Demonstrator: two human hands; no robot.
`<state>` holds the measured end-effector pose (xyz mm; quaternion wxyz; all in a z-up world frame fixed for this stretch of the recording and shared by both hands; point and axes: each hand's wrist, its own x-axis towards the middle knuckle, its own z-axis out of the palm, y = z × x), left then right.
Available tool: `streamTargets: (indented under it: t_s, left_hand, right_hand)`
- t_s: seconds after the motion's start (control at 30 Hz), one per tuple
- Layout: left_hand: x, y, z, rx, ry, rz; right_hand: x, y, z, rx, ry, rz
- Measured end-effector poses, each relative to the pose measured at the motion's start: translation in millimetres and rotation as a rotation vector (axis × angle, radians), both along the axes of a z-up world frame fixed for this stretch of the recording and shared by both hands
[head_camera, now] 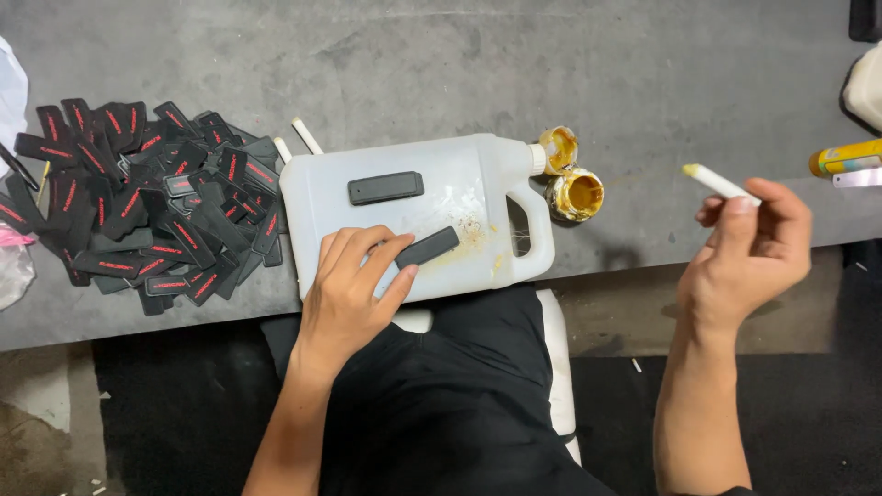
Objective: Apply glue to the back of small labels using an applicator and arrange them in a row on a workbench
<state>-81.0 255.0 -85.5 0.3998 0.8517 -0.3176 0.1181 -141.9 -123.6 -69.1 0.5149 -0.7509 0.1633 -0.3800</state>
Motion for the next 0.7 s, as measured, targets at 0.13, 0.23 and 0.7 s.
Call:
streamTargets:
  t_s: [0.13, 0.23, 0.7]
  left_hand:
    - [0, 1, 1, 0.009, -0.002, -0.003]
    - [0, 1, 1, 0.014, 0.008, -0.002]
    - [2, 0, 1, 0.030, -0.018, -0.006]
  right_hand:
    - [3, 13, -8, -0.566, 0.604, 0.196]
    - [0, 17, -1, -0.370, 0.712, 0.118]
    - [-19, 26, 40, 0.449, -0.088, 0.158]
